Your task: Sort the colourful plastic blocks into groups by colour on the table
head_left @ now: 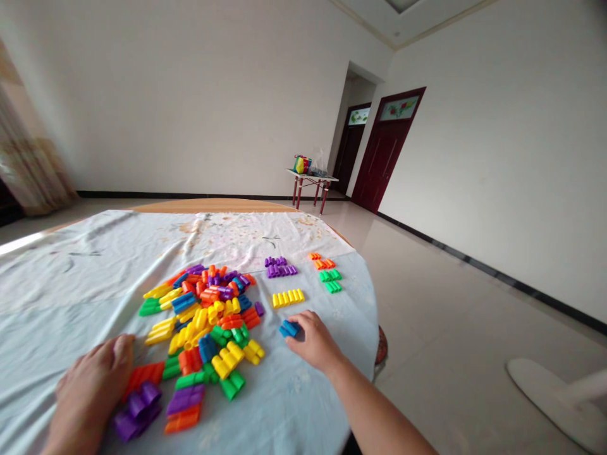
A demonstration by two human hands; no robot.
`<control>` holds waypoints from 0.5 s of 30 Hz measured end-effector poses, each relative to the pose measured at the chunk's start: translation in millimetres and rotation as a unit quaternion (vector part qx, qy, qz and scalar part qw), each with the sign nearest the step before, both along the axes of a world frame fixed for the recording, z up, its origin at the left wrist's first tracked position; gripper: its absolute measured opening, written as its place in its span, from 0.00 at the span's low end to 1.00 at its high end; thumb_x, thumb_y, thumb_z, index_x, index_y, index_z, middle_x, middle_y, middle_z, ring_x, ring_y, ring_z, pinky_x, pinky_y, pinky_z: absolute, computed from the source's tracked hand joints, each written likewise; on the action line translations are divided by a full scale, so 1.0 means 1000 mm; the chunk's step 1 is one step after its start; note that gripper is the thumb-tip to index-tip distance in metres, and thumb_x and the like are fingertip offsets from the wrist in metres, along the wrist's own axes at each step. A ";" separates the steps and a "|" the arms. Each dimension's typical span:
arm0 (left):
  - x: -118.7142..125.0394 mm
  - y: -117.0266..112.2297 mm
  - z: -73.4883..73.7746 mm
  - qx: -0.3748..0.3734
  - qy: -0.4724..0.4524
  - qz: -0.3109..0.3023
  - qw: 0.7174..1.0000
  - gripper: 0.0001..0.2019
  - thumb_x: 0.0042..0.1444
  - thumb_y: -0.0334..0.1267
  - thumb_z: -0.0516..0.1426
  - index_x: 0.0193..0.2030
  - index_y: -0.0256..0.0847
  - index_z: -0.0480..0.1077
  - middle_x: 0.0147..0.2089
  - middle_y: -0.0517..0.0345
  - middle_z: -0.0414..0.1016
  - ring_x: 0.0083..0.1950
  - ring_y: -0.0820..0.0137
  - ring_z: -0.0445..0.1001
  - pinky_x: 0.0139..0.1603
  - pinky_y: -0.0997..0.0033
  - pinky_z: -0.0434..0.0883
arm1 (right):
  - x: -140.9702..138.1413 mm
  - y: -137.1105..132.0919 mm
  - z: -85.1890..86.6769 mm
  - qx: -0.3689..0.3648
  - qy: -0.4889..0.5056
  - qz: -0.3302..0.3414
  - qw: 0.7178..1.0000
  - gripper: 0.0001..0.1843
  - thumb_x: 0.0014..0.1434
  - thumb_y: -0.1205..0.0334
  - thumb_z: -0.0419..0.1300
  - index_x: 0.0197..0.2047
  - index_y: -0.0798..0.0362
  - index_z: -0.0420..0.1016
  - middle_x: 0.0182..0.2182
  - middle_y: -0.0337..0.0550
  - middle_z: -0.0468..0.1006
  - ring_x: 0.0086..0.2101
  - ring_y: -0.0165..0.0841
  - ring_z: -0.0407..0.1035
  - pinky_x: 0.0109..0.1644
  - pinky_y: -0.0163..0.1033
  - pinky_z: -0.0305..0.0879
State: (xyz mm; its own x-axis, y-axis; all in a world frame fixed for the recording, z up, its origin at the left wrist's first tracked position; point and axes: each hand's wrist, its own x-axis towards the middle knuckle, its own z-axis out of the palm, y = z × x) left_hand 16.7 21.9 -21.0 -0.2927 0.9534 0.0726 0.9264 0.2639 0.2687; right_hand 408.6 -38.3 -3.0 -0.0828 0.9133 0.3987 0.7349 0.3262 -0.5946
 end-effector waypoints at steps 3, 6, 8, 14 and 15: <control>-0.001 0.002 -0.001 0.004 0.002 0.011 1.000 0.30 0.59 0.50 0.33 0.51 0.39 0.68 0.54 0.45 0.70 0.52 0.57 0.68 0.48 0.61 0.65 | 0.011 0.001 0.001 0.014 -0.001 -0.048 0.999 0.17 0.47 0.67 0.63 0.43 0.51 0.73 0.38 0.44 0.73 0.41 0.37 0.67 0.48 0.42 0.65; -0.002 0.003 -0.001 -0.008 -0.002 0.018 1.000 0.30 0.59 0.50 0.32 0.52 0.41 0.68 0.54 0.48 0.71 0.50 0.58 0.68 0.45 0.63 0.65 | 0.025 0.002 0.001 0.011 -0.007 -0.076 0.997 0.15 0.49 0.65 0.62 0.43 0.52 0.73 0.38 0.46 0.73 0.41 0.38 0.68 0.48 0.43 0.65; -0.003 0.005 -0.004 -0.009 -0.002 0.022 1.000 0.29 0.59 0.50 0.33 0.51 0.42 0.68 0.54 0.50 0.71 0.50 0.59 0.68 0.44 0.63 0.66 | 0.034 0.003 0.000 0.010 -0.007 -0.094 0.995 0.15 0.50 0.65 0.61 0.43 0.53 0.73 0.38 0.47 0.73 0.41 0.38 0.68 0.47 0.44 0.66; -0.019 0.016 -0.026 0.007 -0.001 0.029 1.000 0.31 0.59 0.51 0.32 0.51 0.43 0.69 0.53 0.49 0.71 0.47 0.60 0.69 0.40 0.65 0.65 | 0.052 0.007 -0.007 0.031 -0.019 -0.132 0.991 0.15 0.49 0.66 0.61 0.43 0.54 0.73 0.37 0.48 0.73 0.41 0.39 0.68 0.48 0.45 0.66; -0.022 0.018 -0.030 0.011 -0.003 0.028 1.000 0.31 0.58 0.51 0.32 0.51 0.43 0.69 0.53 0.48 0.72 0.46 0.60 0.69 0.40 0.66 0.65 | 0.053 0.007 -0.008 0.029 -0.021 -0.131 0.991 0.15 0.49 0.66 0.61 0.43 0.54 0.73 0.37 0.48 0.73 0.41 0.39 0.68 0.48 0.45 0.66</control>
State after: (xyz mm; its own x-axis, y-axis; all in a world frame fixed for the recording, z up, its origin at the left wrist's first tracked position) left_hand -5.5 39.6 -50.8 -0.3468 0.9335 0.0907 0.9085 0.3104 0.2796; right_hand 461.5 -31.1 -10.9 0.1360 0.8817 0.4518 0.8227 0.1536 -0.5474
